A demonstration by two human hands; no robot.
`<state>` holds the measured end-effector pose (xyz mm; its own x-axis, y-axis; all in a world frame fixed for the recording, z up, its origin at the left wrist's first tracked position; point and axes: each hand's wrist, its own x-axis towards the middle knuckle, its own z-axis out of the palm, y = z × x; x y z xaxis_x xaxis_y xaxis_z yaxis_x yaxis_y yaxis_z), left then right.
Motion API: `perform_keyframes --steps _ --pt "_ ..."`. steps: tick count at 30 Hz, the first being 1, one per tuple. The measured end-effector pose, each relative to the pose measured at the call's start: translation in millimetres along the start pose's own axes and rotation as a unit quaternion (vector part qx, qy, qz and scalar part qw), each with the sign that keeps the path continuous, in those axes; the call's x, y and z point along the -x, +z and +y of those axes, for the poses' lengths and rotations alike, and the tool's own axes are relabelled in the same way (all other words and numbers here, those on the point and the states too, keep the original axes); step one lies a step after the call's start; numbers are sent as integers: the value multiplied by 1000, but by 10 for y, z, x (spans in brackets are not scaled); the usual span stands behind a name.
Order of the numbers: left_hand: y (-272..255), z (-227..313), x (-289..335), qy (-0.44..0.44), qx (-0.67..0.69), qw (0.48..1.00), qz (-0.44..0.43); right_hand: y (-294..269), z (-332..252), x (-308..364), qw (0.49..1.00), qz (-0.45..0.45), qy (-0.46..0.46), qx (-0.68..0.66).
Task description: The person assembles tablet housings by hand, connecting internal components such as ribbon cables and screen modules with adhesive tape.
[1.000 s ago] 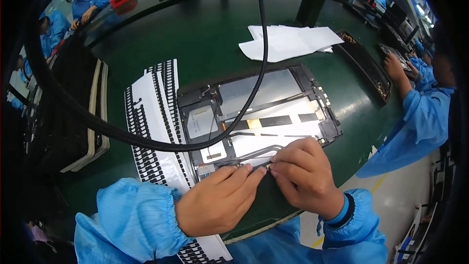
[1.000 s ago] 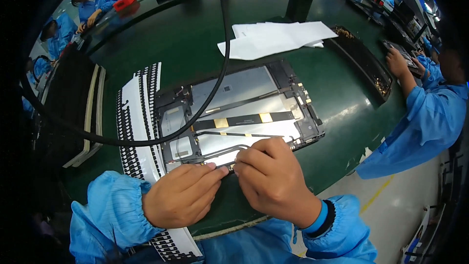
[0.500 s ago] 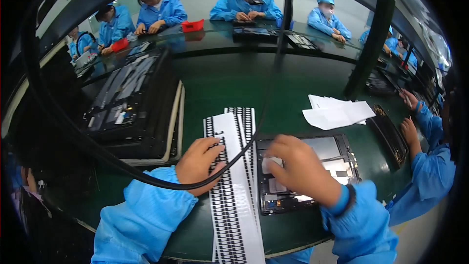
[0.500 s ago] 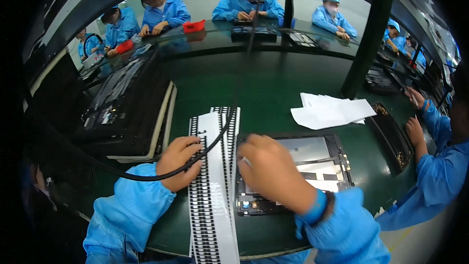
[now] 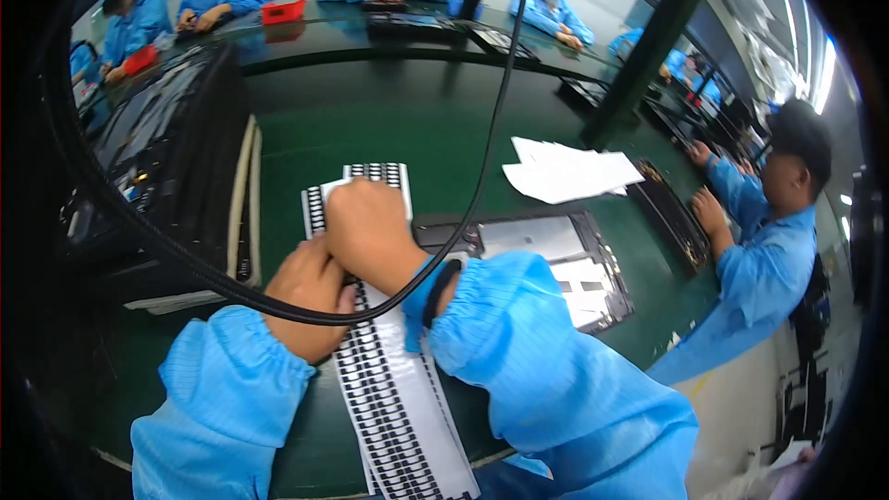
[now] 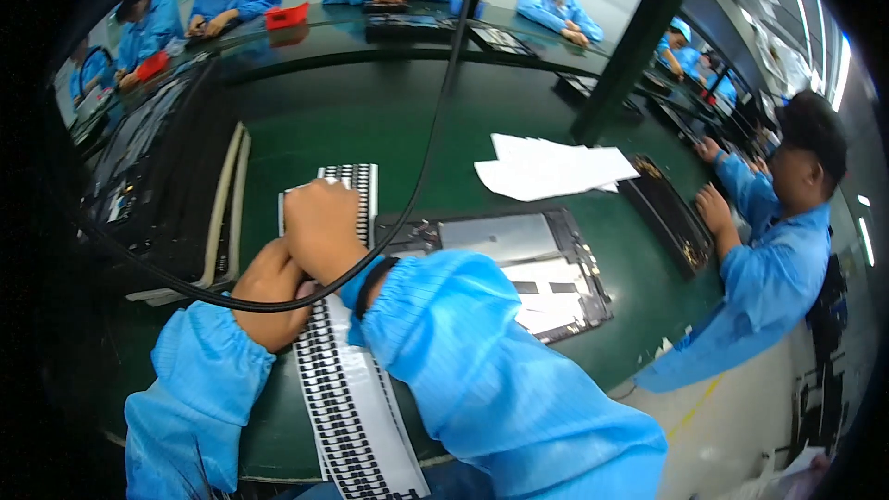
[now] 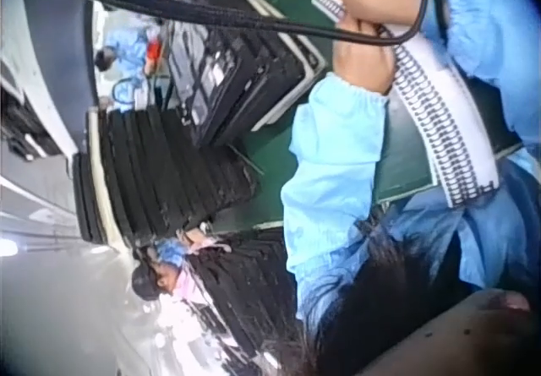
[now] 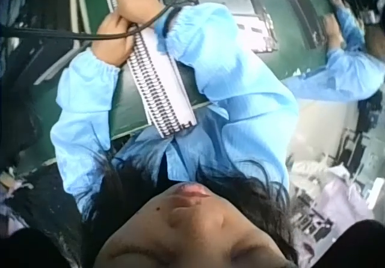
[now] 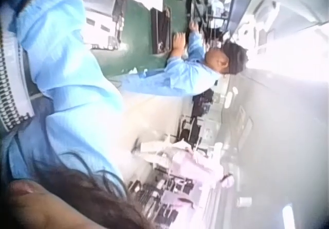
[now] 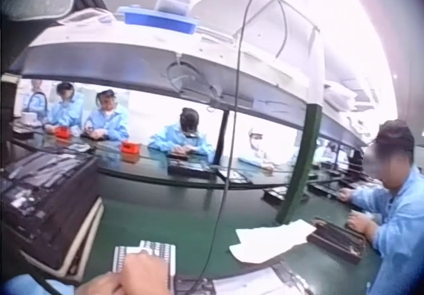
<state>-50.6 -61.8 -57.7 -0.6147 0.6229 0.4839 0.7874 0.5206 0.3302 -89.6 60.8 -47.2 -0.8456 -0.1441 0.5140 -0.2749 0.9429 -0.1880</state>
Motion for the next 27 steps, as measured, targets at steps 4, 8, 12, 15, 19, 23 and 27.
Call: perform_keyframes --steps 4,8,12,15,19,23,27 --pt "16 96 -53 -26 -14 999 -39 -92 68 3 997 -43 59 -34" --pt "32 74 -20 -36 -24 997 -64 -315 164 186 992 -1 24 -127" --pt "29 49 45 16 -70 997 -9 -949 680 836 988 -20 -20 -151" --pt "-168 242 115 87 -55 995 -10 -1603 987 1455 953 -10 140 -267" --pt "-259 885 -174 217 92 953 -191 -2176 1489 2169 882 39 348 -317" --pt "122 1353 -505 396 90 892 -200 -2134 1524 2211 846 50 358 -391" --pt "613 1490 -629 430 110 883 -154 -1950 1511 2155 870 31 282 -404"
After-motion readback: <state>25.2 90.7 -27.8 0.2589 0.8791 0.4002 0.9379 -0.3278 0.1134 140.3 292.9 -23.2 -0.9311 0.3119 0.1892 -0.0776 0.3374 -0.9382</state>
